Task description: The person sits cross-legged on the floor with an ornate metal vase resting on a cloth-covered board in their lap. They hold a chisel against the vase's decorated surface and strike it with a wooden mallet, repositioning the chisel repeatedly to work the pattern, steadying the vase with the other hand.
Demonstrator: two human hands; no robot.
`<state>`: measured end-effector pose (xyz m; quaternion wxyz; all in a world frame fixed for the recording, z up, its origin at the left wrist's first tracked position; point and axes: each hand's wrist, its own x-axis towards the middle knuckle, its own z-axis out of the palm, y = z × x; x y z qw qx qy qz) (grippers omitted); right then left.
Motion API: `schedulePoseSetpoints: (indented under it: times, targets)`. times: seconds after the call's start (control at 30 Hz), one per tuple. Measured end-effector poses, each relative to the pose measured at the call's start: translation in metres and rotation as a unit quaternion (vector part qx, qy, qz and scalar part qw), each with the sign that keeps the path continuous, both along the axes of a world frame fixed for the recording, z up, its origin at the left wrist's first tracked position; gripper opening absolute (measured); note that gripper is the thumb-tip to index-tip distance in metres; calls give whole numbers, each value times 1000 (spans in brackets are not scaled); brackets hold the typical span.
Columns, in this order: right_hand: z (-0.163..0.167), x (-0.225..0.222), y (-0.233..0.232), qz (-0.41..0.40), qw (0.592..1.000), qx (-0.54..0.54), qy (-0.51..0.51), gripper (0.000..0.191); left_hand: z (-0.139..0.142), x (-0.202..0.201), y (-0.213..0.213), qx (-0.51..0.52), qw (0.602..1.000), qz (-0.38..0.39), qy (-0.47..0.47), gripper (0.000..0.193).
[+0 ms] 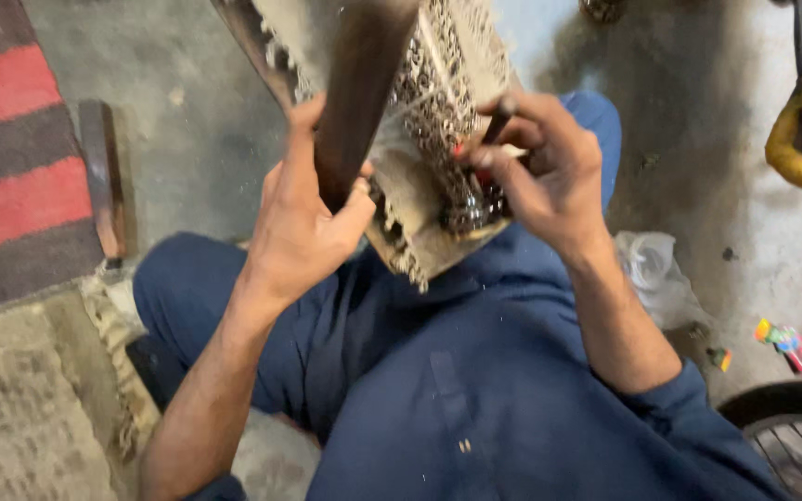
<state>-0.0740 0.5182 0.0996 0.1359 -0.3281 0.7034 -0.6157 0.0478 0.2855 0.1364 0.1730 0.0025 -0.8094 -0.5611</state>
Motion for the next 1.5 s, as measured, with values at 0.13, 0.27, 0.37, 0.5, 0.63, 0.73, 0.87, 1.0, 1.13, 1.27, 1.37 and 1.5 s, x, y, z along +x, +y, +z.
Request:
schedulePoseSetpoints:
  times: [0.13,0.27,0.37,0.5,0.63,0.73,0.87,1.0,1.13,1.27,1.37,1.5]
  targets:
    - [-1,2,-1,-24,997,38,65,32,10,-1,-12,-6,999,36,-19,66]
    - [-5,-1,-1,-15,999,12,44,33,35,-6,-35,-367,930,30,9,74]
    - [-8,-1,0,0,999,-16,45,34,47,-9,-39,-340,939,-19,45,74]
    - [-9,-1,2,0,999,-2,54,35,51,-8,-33,-527,846,56,47,73]
    - [-10,-1,2,-8,998,0,63,33,52,-8,-31,-330,944,2,16,74]
    - [-11,-4,3,0,998,-5,63,33,52,-12,-30,-434,900,25,42,70]
    - [-11,-4,4,8,998,-12,55,36,51,-14,-28,-381,924,31,30,71]
    - [-11,-3,5,13,999,-3,34,37,51,-14,-27,-516,854,55,36,65]
    - [-10,-3,5,8,1000,-10,27,37,51,-16,-26,-521,851,61,35,63]
    - [-9,-6,4,12,1000,-3,27,37,52,-19,-28,-516,854,58,17,67]
    - [-7,-4,4,7,1000,-16,11,39,52,-22,-29,-501,865,34,-18,74]
    - [-7,-5,3,-21,994,-51,-92,36,57,-25,-29,-348,937,1,-9,78]
